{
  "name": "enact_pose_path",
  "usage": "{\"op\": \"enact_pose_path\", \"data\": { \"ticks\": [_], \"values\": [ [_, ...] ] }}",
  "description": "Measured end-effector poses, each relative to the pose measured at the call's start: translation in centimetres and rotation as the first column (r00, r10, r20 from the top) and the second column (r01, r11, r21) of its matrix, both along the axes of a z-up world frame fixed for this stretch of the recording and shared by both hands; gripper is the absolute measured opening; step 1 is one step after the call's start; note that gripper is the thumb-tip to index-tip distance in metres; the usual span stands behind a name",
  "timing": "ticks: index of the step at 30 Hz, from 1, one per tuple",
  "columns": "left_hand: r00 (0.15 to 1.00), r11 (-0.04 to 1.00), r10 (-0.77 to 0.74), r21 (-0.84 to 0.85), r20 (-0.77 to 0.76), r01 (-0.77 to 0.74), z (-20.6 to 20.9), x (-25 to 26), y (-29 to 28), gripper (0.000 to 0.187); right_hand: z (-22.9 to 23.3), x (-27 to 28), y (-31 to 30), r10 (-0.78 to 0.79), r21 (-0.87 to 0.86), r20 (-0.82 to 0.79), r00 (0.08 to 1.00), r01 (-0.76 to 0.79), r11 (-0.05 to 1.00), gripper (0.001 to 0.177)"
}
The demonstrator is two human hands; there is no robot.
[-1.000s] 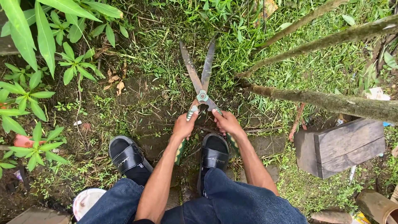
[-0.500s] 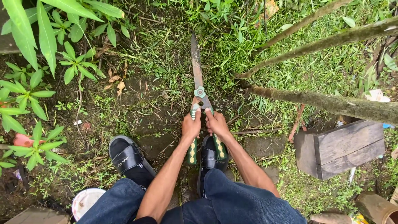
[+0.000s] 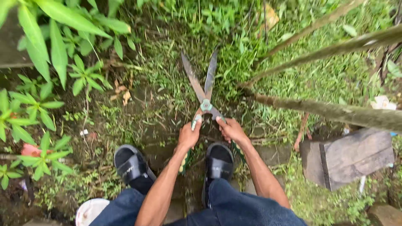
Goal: Trimming grass and weeds using long-handled garden shears
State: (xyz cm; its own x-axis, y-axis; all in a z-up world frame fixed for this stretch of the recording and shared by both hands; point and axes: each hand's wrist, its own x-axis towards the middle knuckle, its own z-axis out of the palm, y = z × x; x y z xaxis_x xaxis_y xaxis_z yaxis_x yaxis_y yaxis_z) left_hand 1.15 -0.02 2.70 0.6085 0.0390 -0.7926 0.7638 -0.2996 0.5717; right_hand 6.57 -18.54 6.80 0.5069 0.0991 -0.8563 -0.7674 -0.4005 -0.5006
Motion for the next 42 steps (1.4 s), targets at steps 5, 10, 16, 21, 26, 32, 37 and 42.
{"op": "enact_pose_path", "data": {
  "ticks": [5, 10, 16, 21, 26, 32, 37, 42],
  "values": [
    [1.000, 1.000, 0.022, 0.006, -0.008, -0.022, 1.9, 1.1, 0.9, 0.049, -1.4, 0.4, -0.6, 0.045, 0.006, 0.027, 0.999, -0.045, 0.999, 0.038],
    [1.000, 0.999, -0.010, 0.035, -0.021, 0.011, -2.1, 0.2, 0.5, 0.047, -2.7, -0.2, 0.0, -0.002, 0.018, -0.010, 1.000, 0.002, 1.000, 0.041],
    [0.982, 0.979, 0.183, 0.083, 0.047, -0.187, -2.9, -0.1, -4.2, 0.046, -1.8, -1.9, 2.9, -0.204, -0.033, 0.024, 0.979, 0.204, 0.978, 0.052],
    [0.982, 0.982, 0.183, 0.029, 0.049, -0.185, -4.9, -1.2, -4.6, 0.046, -3.9, -3.3, 2.0, -0.241, -0.025, 0.013, 0.970, 0.241, 0.970, 0.052],
    [0.987, 0.988, 0.149, 0.031, 0.055, -0.150, -4.2, -1.6, -3.4, 0.044, -3.8, -2.9, 0.8, -0.182, 0.005, 0.012, 0.983, 0.182, 0.983, 0.048],
    [0.997, 0.999, 0.002, 0.053, 0.076, -0.006, -3.6, -2.0, -0.1, 0.040, -1.0, -1.6, -1.9, 0.035, -0.012, 0.009, 0.999, -0.035, 0.999, 0.043],
    [0.998, 1.000, -0.009, 0.029, 0.062, 0.007, -2.2, -1.4, 0.0, 0.038, -1.3, -0.9, -1.2, 0.069, -0.015, -0.037, 0.997, -0.070, 0.997, 0.041],
    [0.963, 0.961, 0.269, 0.054, 0.024, -0.270, -2.3, -0.2, -4.1, 0.039, -6.0, -2.6, 3.1, -0.183, -0.046, 0.075, 0.980, 0.187, 0.981, 0.046]
  ]
}}
